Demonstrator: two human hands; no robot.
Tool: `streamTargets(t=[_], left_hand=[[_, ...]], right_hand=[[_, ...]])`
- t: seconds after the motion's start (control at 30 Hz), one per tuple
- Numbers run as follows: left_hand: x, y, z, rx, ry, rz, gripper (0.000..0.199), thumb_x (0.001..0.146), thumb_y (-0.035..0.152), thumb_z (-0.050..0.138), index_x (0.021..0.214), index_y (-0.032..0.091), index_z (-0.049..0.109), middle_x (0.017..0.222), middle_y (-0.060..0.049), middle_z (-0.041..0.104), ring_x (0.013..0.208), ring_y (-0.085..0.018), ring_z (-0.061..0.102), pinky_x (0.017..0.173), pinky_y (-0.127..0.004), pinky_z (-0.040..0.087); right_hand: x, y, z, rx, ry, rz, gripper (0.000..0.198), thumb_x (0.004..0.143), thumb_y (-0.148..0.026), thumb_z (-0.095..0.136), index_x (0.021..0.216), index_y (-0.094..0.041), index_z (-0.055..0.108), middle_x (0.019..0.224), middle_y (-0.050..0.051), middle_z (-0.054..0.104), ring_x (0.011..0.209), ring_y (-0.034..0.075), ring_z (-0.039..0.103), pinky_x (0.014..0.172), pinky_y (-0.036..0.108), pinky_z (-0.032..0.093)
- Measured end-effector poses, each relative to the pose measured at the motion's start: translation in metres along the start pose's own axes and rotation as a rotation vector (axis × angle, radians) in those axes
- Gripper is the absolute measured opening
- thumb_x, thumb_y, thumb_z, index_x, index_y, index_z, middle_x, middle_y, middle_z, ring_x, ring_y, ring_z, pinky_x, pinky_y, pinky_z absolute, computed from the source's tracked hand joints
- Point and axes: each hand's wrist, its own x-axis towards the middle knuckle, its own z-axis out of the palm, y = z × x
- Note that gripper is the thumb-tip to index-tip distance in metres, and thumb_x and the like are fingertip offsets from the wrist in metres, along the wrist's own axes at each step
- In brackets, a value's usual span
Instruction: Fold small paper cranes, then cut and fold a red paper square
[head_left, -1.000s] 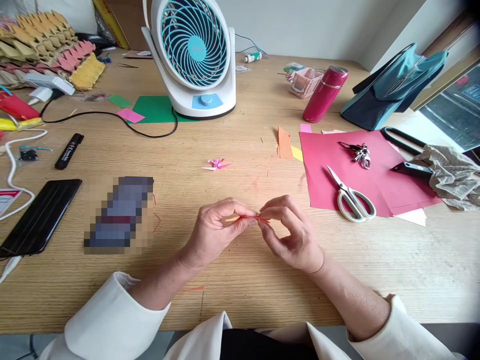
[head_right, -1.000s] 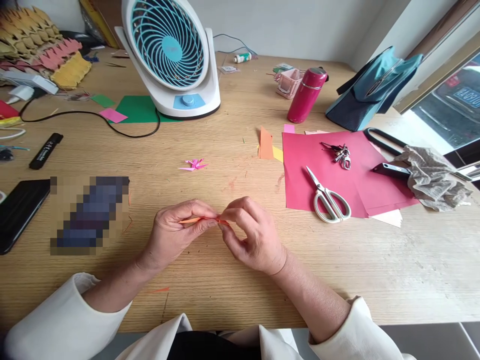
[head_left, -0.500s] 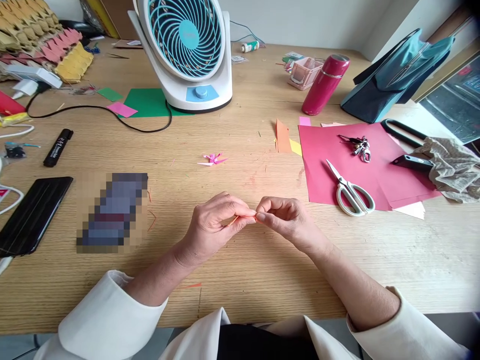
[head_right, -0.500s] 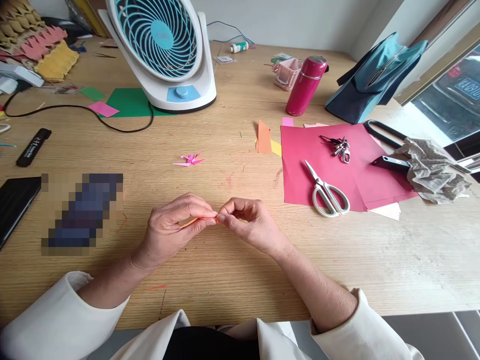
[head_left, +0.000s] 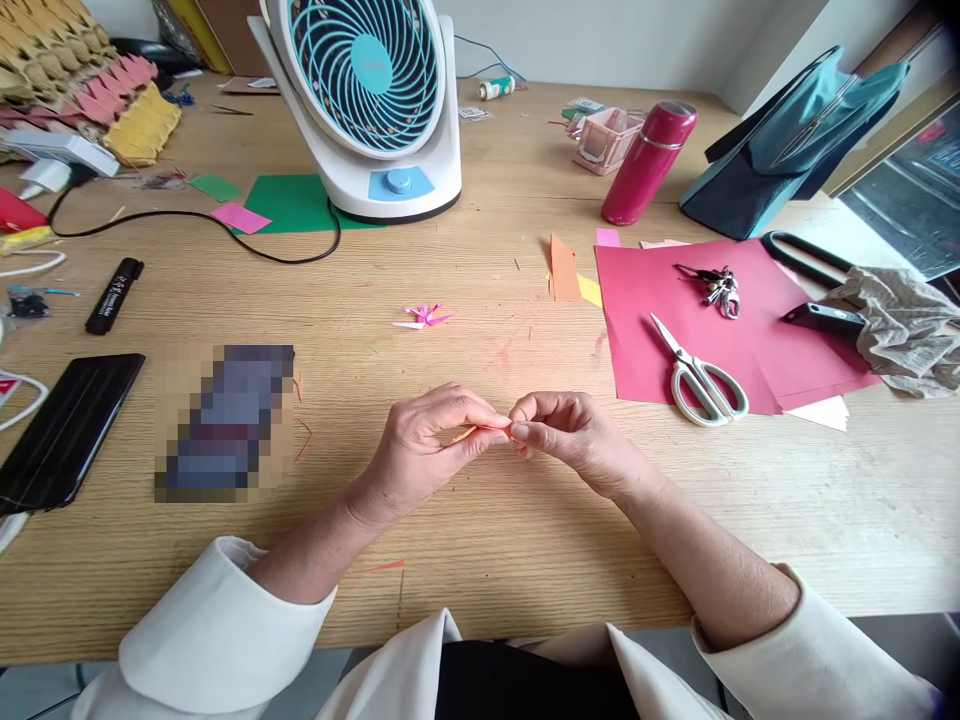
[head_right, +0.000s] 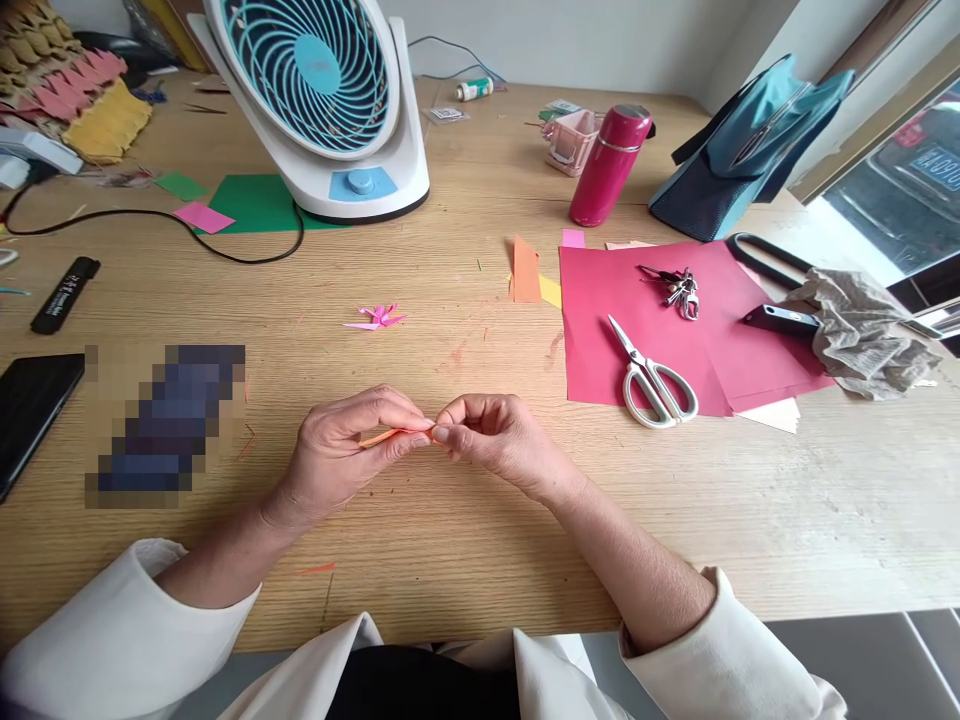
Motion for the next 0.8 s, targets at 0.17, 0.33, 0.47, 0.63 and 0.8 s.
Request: streamTargets(t=[0.17,0.33,0.47,0.63,0.8], left_hand=[[0.0003,-0.0035,-0.0020,0.023,-0.026,0.074,0.007,0.087,0.013,0.069,0.086,0.019,0.072,0.077,-0.004,0.074,0.072,-0.015,0.066,0.070,-0.028,0.053],[0.0006,-0.0048,-0.0006,0.028,-0.036,0.115,0.009,0.087,0.012,0.069,0.088,0.020,0.073,0.079,-0.003,0.075,0.074,-0.015,0.067,0.071,-0.028,0.053],[0.0004,-0.0047,0.0004,0.046,-0.018,0.134,0.009,0.086,0.011,0.070,0.088,0.020,0.072,0.080,-0.003,0.074,0.075,-0.015,0.066,0.071,-0.028,0.052],[-0.0009,-0.0042,0.0013,0.055,-0.005,0.107,0.007,0.086,0.012,0.070,0.085,0.019,0.072,0.079,-0.003,0.073,0.074,-0.015,0.065,0.070,-0.028,0.052],[-0.0027,-0.0035,0.0038,-0.005,0.001,-0.003,0.007,0.085,0.013,0.071,0.081,0.018,0.070,0.078,-0.003,0.071,0.073,-0.014,0.065,0.069,-0.026,0.052]], right_hand=[[0.0004,0.0020,-0.0002,0.062,-0.025,0.039,0.034,0.072,-0.047,0.081,0.073,-0.016,0.068,0.064,-0.002,0.058,0.060,0.009,0.049,0.058,0.024,0.041],[0.0004,0.0023,0.0007,0.077,-0.071,0.027,0.035,0.074,-0.049,0.079,0.075,-0.016,0.068,0.066,-0.002,0.059,0.061,0.009,0.050,0.060,0.023,0.043],[0.0005,0.0032,-0.0013,0.015,-0.061,-0.001,0.037,0.076,-0.051,0.078,0.077,-0.015,0.067,0.066,-0.002,0.058,0.062,0.010,0.049,0.060,0.024,0.040],[0.0014,0.0042,-0.0060,-0.084,-0.047,-0.048,0.038,0.076,-0.050,0.079,0.076,-0.014,0.067,0.064,-0.001,0.058,0.059,0.010,0.046,0.056,0.024,0.036],[0.0024,0.0066,-0.0079,-0.107,-0.027,-0.087,0.035,0.074,-0.046,0.082,0.077,-0.015,0.065,0.064,-0.001,0.057,0.060,0.010,0.046,0.055,0.024,0.036]])
